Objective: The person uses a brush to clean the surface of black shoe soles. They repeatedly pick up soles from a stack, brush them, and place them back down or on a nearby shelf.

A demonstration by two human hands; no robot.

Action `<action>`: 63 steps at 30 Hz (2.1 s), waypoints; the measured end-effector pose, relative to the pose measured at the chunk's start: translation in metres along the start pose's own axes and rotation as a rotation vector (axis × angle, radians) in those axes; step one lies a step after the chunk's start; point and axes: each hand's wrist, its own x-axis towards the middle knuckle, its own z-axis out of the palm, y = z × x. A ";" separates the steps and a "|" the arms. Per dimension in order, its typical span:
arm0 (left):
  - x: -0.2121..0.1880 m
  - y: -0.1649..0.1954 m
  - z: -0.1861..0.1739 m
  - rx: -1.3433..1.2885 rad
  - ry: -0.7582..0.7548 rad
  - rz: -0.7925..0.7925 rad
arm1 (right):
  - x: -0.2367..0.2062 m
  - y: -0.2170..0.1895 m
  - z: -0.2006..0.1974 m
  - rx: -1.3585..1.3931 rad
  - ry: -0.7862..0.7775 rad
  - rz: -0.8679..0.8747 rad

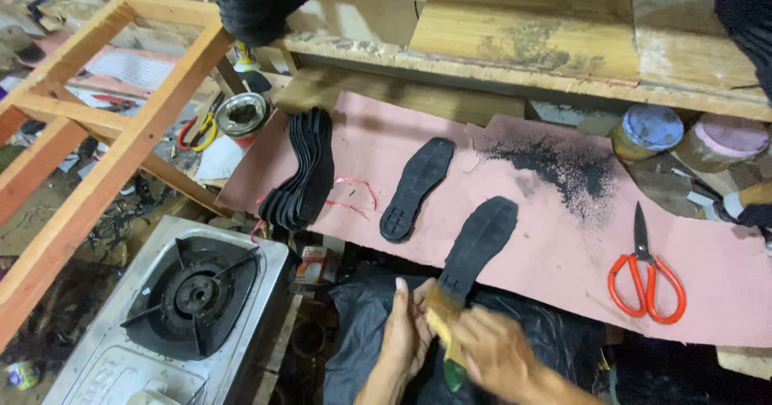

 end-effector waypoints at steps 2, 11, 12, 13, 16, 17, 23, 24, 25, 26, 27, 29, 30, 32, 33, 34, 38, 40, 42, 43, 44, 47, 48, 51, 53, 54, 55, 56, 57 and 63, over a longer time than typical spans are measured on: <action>-0.001 0.002 0.006 0.025 0.005 0.025 | -0.005 -0.005 -0.002 0.344 -0.041 0.054; -0.033 0.029 0.024 1.655 -0.114 1.060 | -0.036 0.039 -0.041 0.373 0.022 0.862; -0.033 0.033 0.028 1.694 -0.137 1.080 | -0.041 0.041 -0.042 0.385 0.028 0.905; -0.032 0.037 0.033 1.732 -0.162 1.106 | -0.047 0.042 -0.043 0.394 0.040 0.945; -0.029 0.040 0.050 1.480 -0.136 1.190 | -0.063 0.047 -0.044 0.432 0.130 0.951; -0.028 0.041 0.055 1.385 -0.059 1.068 | -0.068 0.049 -0.044 0.451 0.164 0.934; 0.015 0.040 0.081 0.422 0.017 0.475 | -0.083 0.060 -0.045 0.313 0.288 0.961; 0.024 0.039 0.081 0.312 0.003 0.403 | -0.084 0.060 -0.044 0.326 0.286 0.969; 0.029 0.037 0.078 0.203 -0.010 0.328 | -0.085 0.061 -0.044 0.339 0.283 0.979; 0.028 0.033 0.071 0.284 0.043 0.253 | -0.087 0.061 -0.044 0.355 0.278 0.991; 0.024 0.029 0.062 0.363 0.095 0.177 | -0.088 0.062 -0.044 0.332 0.270 0.981; 0.015 0.020 0.043 0.548 0.184 0.128 | -0.089 0.065 -0.045 0.281 0.268 0.952; 0.008 0.017 0.033 0.658 0.223 0.156 | -0.087 0.068 -0.046 0.239 0.267 0.954; 0.004 0.012 0.021 0.810 0.250 0.264 | -0.080 0.073 -0.047 0.165 0.237 0.981; 0.003 0.011 0.018 0.848 0.238 0.349 | -0.074 0.074 -0.046 0.197 0.203 1.002; 0.005 0.011 0.017 0.883 0.220 0.444 | -0.065 0.077 -0.044 0.224 0.175 1.017; 0.026 0.016 0.032 0.986 0.172 0.488 | -0.016 0.090 -0.023 0.215 0.072 0.905; 0.034 0.018 0.038 1.096 0.158 0.412 | 0.007 0.103 -0.012 0.108 -0.049 0.779; 0.039 0.019 0.041 0.925 0.140 0.320 | 0.028 0.130 -0.017 0.006 -0.077 0.585; 0.041 0.019 0.040 0.840 0.134 0.274 | 0.035 0.144 -0.025 0.138 -0.080 0.807; 0.043 0.018 0.039 0.849 0.128 0.299 | 0.042 0.157 -0.039 0.275 -0.085 1.030; 0.049 0.011 0.034 0.830 0.142 0.320 | 0.056 0.175 -0.064 -0.072 0.086 0.925; 0.052 0.008 0.031 0.809 0.156 0.306 | 0.059 0.172 -0.068 -0.188 0.151 0.877; 0.062 0.003 0.022 0.711 0.118 0.285 | 0.059 0.140 -0.056 -0.423 0.125 0.567; 0.066 0.001 0.014 0.634 0.078 0.260 | 0.049 0.107 -0.027 -0.295 0.014 0.286; 0.068 0.001 0.010 0.598 0.059 0.243 | 0.042 0.096 -0.021 -0.166 0.070 0.223; 0.071 0.001 0.006 0.563 0.039 0.229 | 0.032 0.085 -0.018 -0.038 0.128 0.159; 0.073 -0.001 0.003 0.535 0.044 0.210 | 0.031 0.082 -0.016 -0.132 0.063 0.223; 0.075 -0.001 0.001 0.508 0.051 0.185 | 0.028 0.077 -0.016 -0.223 -0.004 0.290; 0.061 -0.001 0.010 0.538 -0.086 0.338 | 0.011 0.039 -0.015 -0.035 0.217 0.084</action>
